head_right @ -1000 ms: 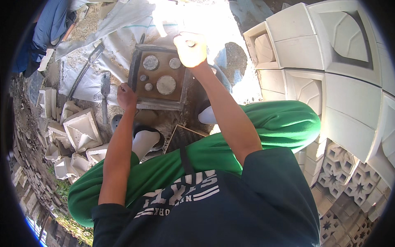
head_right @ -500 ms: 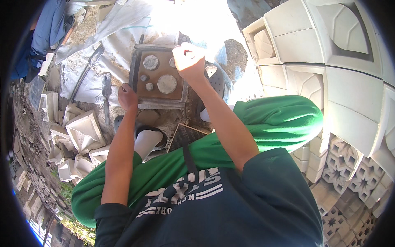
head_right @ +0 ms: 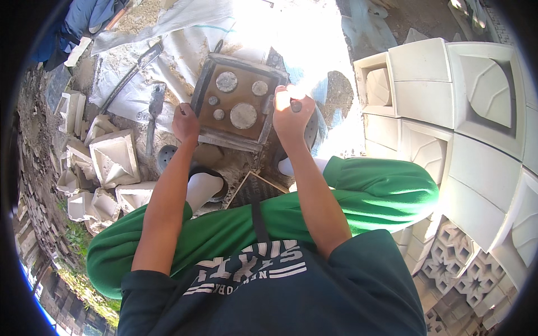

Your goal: The person uses a scraping tool to clean and shape the surface of stone blocks held in a small frame, while sitting cross-legged on the floor.

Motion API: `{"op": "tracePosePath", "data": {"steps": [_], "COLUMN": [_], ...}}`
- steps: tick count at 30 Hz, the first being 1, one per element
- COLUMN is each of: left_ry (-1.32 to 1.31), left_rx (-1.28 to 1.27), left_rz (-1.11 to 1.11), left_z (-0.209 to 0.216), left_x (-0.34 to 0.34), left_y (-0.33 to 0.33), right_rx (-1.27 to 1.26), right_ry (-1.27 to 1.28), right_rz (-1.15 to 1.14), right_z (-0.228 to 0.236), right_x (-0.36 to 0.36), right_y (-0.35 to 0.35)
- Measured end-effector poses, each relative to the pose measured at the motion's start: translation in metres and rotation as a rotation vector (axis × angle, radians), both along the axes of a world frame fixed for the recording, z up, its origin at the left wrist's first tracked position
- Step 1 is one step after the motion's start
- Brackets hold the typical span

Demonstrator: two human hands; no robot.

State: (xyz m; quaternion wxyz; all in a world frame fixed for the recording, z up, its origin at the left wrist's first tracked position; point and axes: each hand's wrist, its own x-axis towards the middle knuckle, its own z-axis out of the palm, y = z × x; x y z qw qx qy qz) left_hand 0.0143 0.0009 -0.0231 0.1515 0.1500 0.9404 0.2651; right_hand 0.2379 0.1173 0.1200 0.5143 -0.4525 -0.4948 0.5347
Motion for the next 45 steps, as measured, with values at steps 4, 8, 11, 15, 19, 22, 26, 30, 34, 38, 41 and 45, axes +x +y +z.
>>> {"op": "tracePosePath", "data": {"steps": [4, 8, 11, 15, 19, 22, 26, 30, 34, 38, 41, 45], "left_ry": [-0.002, -0.006, -0.015, -0.030, -0.047, -0.044, -0.062, -0.081, -0.097, -0.082, -0.072, -0.085], "left_rx": [-0.007, 0.005, -0.008, 0.025, 0.020, 0.015, 0.034, 0.007, 0.017, 0.021, 0.002, 0.000], "left_rz": [0.004, 0.032, 0.059, 0.033, 0.053, 0.069, 0.045, 0.067, 0.064, 0.081, 0.070, 0.084], "left_z": [0.001, 0.003, 0.005, 0.004, 0.005, 0.004, 0.007, 0.010, 0.006, 0.010, 0.007, 0.006], "left_x": [0.000, 0.002, 0.001, 0.002, 0.005, 0.003, 0.001, 0.001, 0.005, 0.003, 0.002, 0.003], "left_y": [-0.002, 0.000, -0.001, -0.004, -0.002, -0.005, -0.004, -0.002, -0.003, -0.003, 0.000, -0.003], "right_rx": [0.174, 0.177, 0.138, 0.192, 0.181, 0.248, 0.207, 0.224, 0.156, 0.205, 0.171, 0.278], "right_ry": [-0.073, 0.079, 0.018, 0.129, 0.052, 0.177, 0.087, 0.216, 0.052, 0.179, 0.038, 0.181], "right_rz": [0.062, 0.092, 0.126, 0.206, 0.222, 0.298, 0.350, 0.325, 0.318, 0.399, 0.402, 0.457], "right_z": [0.014, 0.005, 0.004, 0.018, 0.008, 0.024, 0.002, 0.016, 0.000, 0.022, 0.005, 0.014], "right_x": [0.005, -0.001, 0.001, 0.007, 0.001, -0.004, -0.009, 0.000, -0.006, -0.002, -0.005, 0.008], "right_y": [0.004, -0.006, -0.001, -0.010, -0.004, -0.010, -0.001, -0.002, -0.002, -0.005, -0.010, -0.003]}}
